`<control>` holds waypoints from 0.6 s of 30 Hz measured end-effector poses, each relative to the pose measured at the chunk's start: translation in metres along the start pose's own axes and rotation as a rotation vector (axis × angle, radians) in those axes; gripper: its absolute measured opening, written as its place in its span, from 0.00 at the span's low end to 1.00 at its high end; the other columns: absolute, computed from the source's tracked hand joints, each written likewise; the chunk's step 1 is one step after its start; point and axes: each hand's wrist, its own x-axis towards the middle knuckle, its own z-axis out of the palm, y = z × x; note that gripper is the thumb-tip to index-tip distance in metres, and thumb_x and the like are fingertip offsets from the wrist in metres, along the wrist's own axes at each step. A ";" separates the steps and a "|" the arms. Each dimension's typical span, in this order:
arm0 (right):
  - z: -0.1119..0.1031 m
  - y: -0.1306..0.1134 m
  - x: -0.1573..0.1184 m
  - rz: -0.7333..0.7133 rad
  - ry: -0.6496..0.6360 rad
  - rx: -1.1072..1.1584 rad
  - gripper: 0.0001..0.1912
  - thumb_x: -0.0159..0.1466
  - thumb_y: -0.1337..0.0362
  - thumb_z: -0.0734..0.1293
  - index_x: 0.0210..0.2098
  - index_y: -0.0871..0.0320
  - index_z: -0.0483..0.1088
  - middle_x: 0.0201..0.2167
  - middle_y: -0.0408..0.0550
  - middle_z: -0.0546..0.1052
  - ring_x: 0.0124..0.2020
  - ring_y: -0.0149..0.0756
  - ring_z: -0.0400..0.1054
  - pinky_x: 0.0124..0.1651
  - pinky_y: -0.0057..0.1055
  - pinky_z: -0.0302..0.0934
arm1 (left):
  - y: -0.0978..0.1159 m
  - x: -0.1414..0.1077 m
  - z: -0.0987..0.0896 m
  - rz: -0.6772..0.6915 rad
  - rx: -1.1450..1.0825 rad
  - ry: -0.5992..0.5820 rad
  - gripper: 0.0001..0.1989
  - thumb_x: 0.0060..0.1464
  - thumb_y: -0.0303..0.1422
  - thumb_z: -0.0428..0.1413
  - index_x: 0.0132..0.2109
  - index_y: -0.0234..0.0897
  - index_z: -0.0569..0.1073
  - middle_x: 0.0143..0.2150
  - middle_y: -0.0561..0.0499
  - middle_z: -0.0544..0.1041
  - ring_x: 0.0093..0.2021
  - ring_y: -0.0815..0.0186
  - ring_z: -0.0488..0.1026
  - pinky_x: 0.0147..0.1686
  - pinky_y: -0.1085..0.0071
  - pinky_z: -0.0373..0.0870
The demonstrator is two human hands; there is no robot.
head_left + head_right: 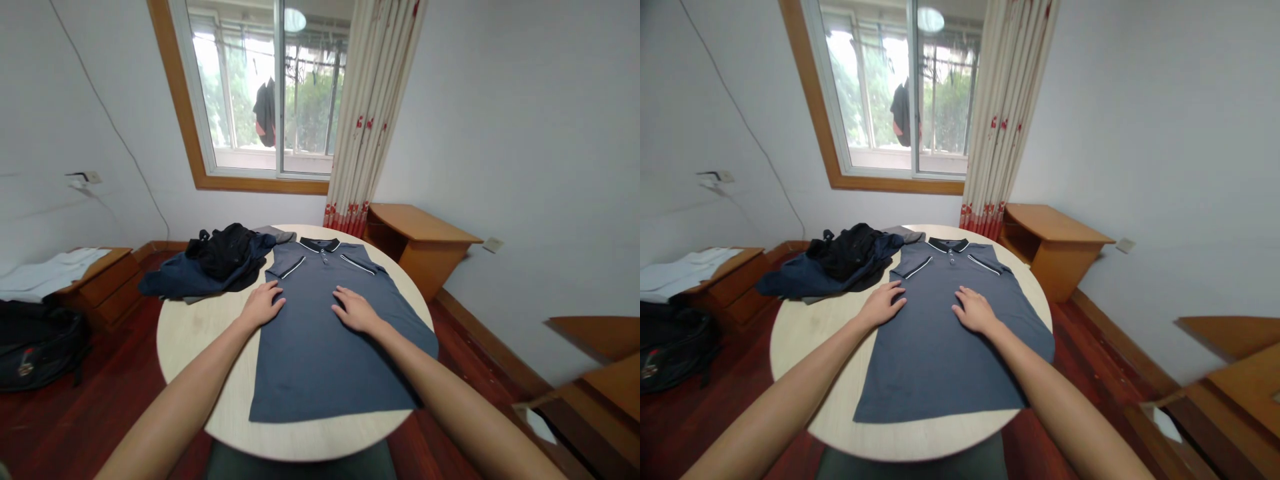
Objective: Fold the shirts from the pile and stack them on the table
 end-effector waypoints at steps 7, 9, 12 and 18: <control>0.008 -0.075 0.000 -0.365 -0.014 0.112 0.30 0.67 0.56 0.64 0.65 0.60 0.64 0.69 0.61 0.58 0.69 0.51 0.54 0.68 0.50 0.50 | -0.012 -0.002 -0.002 -0.171 0.097 0.094 0.20 0.61 0.43 0.52 0.54 0.39 0.77 0.55 0.44 0.75 0.55 0.53 0.70 0.53 0.58 0.68; 0.013 -0.093 -0.005 -0.428 -0.043 0.123 0.32 0.67 0.53 0.64 0.66 0.60 0.62 0.70 0.61 0.57 0.70 0.52 0.51 0.69 0.54 0.47 | -0.015 -0.002 -0.002 -0.186 0.096 0.095 0.20 0.61 0.43 0.52 0.55 0.39 0.76 0.55 0.43 0.75 0.55 0.53 0.69 0.51 0.58 0.68; 0.023 -0.123 -0.026 -0.568 -0.127 0.160 0.35 0.68 0.48 0.62 0.68 0.60 0.59 0.71 0.60 0.55 0.72 0.52 0.46 0.70 0.56 0.41 | -0.017 -0.001 -0.001 -0.186 0.090 0.093 0.20 0.62 0.42 0.51 0.56 0.38 0.75 0.57 0.44 0.75 0.56 0.52 0.69 0.51 0.58 0.68; 0.032 -0.167 -0.072 -0.807 -0.209 0.294 0.36 0.70 0.46 0.60 0.70 0.61 0.54 0.71 0.59 0.54 0.73 0.47 0.43 0.72 0.54 0.35 | -0.019 0.000 -0.003 -0.161 0.056 0.070 0.20 0.62 0.41 0.52 0.56 0.39 0.74 0.59 0.45 0.75 0.58 0.51 0.67 0.54 0.56 0.66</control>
